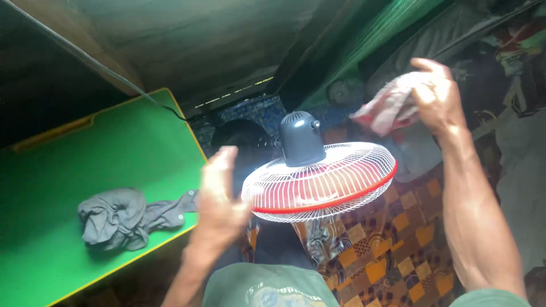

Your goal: Cleaning a standing electric fan using a rag.

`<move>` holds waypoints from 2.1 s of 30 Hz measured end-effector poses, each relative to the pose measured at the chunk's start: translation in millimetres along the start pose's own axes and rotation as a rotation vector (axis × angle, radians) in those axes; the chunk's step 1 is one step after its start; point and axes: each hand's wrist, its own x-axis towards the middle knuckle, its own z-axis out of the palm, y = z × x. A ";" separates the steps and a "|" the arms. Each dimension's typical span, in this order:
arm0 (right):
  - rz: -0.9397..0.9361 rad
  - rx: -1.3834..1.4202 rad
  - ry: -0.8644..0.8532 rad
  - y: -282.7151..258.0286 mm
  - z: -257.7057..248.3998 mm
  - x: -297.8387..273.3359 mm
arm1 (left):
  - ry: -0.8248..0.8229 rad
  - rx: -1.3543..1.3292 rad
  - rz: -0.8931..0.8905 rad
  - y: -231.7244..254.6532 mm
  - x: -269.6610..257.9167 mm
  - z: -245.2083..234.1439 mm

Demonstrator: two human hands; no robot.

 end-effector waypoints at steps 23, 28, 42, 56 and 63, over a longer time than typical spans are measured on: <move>-0.702 -0.825 -1.418 -132.6 212.7 12.0 | -0.370 0.013 0.119 19.0 -30.4 94.2; -0.681 -0.893 -0.984 -46.1 236.4 53.6 | -0.320 0.002 0.114 19.9 -22.7 88.8; -0.846 -0.514 -1.306 -61.5 185.5 6.7 | -0.355 -0.019 0.117 13.9 -21.8 85.5; 0.333 0.143 -0.710 65.9 139.5 22.6 | -0.336 -0.051 0.110 19.4 -24.9 81.2; 0.979 0.515 -0.983 76.7 163.5 4.1 | -0.335 -0.044 0.068 24.4 -24.2 77.6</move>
